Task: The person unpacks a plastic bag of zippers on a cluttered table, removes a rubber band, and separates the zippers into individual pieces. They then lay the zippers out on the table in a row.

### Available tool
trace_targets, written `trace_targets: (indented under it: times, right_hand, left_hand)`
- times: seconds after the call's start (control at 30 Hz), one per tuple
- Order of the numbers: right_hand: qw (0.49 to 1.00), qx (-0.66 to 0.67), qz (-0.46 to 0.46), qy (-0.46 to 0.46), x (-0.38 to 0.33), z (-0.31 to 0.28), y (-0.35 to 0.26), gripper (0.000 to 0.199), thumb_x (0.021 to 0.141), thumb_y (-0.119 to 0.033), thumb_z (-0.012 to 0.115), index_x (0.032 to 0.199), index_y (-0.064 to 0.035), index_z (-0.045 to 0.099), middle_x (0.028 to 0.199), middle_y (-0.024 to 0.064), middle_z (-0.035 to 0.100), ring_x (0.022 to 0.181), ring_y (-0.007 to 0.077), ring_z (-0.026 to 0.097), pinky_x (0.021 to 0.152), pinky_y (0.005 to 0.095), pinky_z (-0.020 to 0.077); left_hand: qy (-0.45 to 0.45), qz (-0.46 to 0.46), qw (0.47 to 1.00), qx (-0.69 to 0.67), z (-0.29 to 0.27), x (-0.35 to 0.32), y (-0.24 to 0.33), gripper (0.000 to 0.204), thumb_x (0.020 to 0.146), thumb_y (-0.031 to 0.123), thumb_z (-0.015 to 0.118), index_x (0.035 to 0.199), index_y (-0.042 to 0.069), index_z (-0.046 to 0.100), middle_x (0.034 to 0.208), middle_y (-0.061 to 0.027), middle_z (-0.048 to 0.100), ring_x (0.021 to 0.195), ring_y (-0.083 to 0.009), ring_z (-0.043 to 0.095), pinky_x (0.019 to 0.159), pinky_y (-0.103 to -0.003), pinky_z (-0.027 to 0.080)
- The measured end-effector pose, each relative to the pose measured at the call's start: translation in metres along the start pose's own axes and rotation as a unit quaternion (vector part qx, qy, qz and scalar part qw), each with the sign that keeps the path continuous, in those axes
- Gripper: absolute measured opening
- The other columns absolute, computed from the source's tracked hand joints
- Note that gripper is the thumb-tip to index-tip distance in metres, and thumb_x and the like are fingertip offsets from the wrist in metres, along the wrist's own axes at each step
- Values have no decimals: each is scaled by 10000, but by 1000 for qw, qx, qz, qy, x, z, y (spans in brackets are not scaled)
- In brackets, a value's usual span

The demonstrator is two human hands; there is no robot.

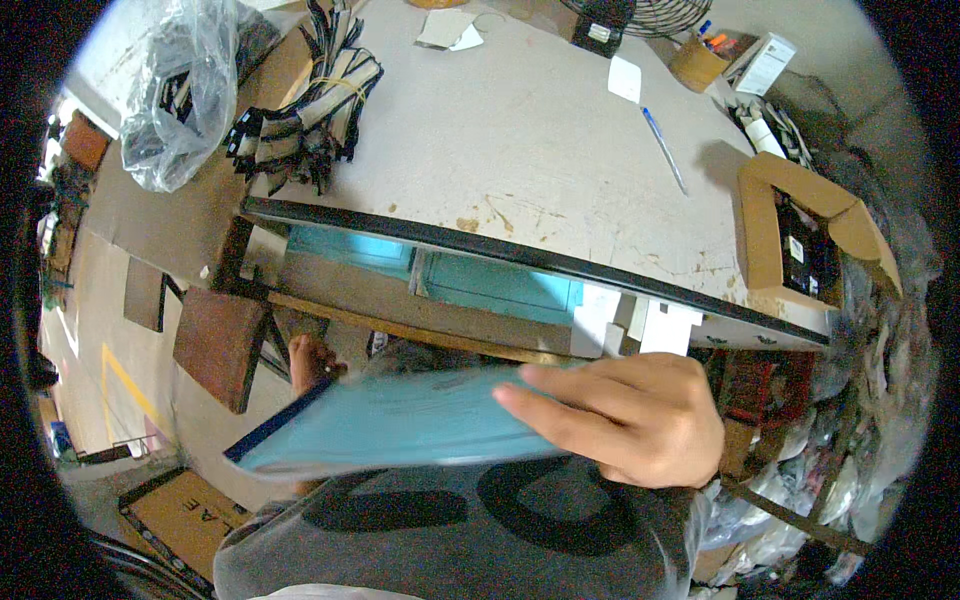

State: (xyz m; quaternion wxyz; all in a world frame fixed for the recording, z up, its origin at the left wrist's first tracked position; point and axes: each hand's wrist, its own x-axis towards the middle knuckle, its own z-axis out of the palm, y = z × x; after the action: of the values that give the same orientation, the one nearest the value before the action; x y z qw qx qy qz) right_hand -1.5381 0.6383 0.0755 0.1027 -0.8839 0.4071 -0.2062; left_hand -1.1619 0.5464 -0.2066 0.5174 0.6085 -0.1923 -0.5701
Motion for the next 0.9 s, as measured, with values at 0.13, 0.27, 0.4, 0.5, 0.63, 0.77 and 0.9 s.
trace_targets:
  times: [0.13, 0.27, 0.4, 0.5, 0.63, 0.77, 0.9]
  right_hand:
    - [999, -35, -2, 3, 25, 19, -9, 502, 726, -76, 687, 1225, -78, 738, 1016, 110, 765, 692, 195, 727, 530, 312, 573]
    - [990, -93, 27, 104, 46, 24, -21, 566, 684, 20, 668, 1236, -89, 735, 1020, 116, 767, 716, 208, 737, 570, 326, 589]
    - [969, -191, 60, 146, 49, 29, -26, 557, 748, -34, 655, 1296, -120, 704, 1087, 151, 737, 711, 195, 714, 575, 290, 578]
    - [967, -232, 18, 101, 58, 38, -42, 510, 798, -118, 654, 1305, -130, 700, 1134, 169, 723, 701, 193, 712, 545, 266, 566]
    - [980, -176, -91, -26, 66, 55, -64, 458, 851, -150, 638, 1302, -87, 688, 1153, 185, 712, 668, 165, 692, 516, 255, 558]
    - [981, -101, -109, -122, 83, 94, -82, 453, 889, -175, 644, 1308, -2, 650, 1145, 202, 700, 685, 174, 698, 540, 266, 577]
    - [977, 177, -114, -21, 101, 159, -79, 478, 923, -246, 681, 1312, 26, 613, 1202, 219, 663, 742, 217, 716, 570, 306, 595]
  left_hand:
    - [-433, -169, 883, 67, -11, -34, 59, 477, 1049, 540, 441, 1121, 94, 596, 1014, -132, 667, 926, -287, 657, 724, -450, 543]
    - [-438, -167, 879, -81, -2, -25, 56, 571, 1028, 597, 450, 1234, 90, 614, 1172, -181, 679, 1081, -375, 664, 898, -549, 560]
    - [-316, 141, 938, -26, -18, -13, 2, 667, 987, 591, 518, 1446, 108, 484, 1539, -156, 459, 1406, -403, 430, 1187, -592, 328]
    - [-368, 101, 924, -1, -2, -46, -9, 886, 953, 674, 513, 1594, 101, 301, 1636, -133, 336, 1484, -393, 334, 1204, -564, 294]
    - [-452, -23, 849, -272, 23, -58, -11, 868, 957, 666, 499, 1585, 98, 311, 1625, -130, 351, 1477, -384, 343, 1205, -557, 291]
    - [-429, -46, 861, -269, 42, -35, -32, 819, 973, 633, 481, 1572, 96, 332, 1610, -131, 372, 1462, -377, 364, 1201, -547, 301]
    - [-415, -53, 854, -309, 46, -13, -28, 770, 989, 601, 463, 1558, 93, 353, 1595, -133, 394, 1448, -369, 385, 1196, -537, 312]
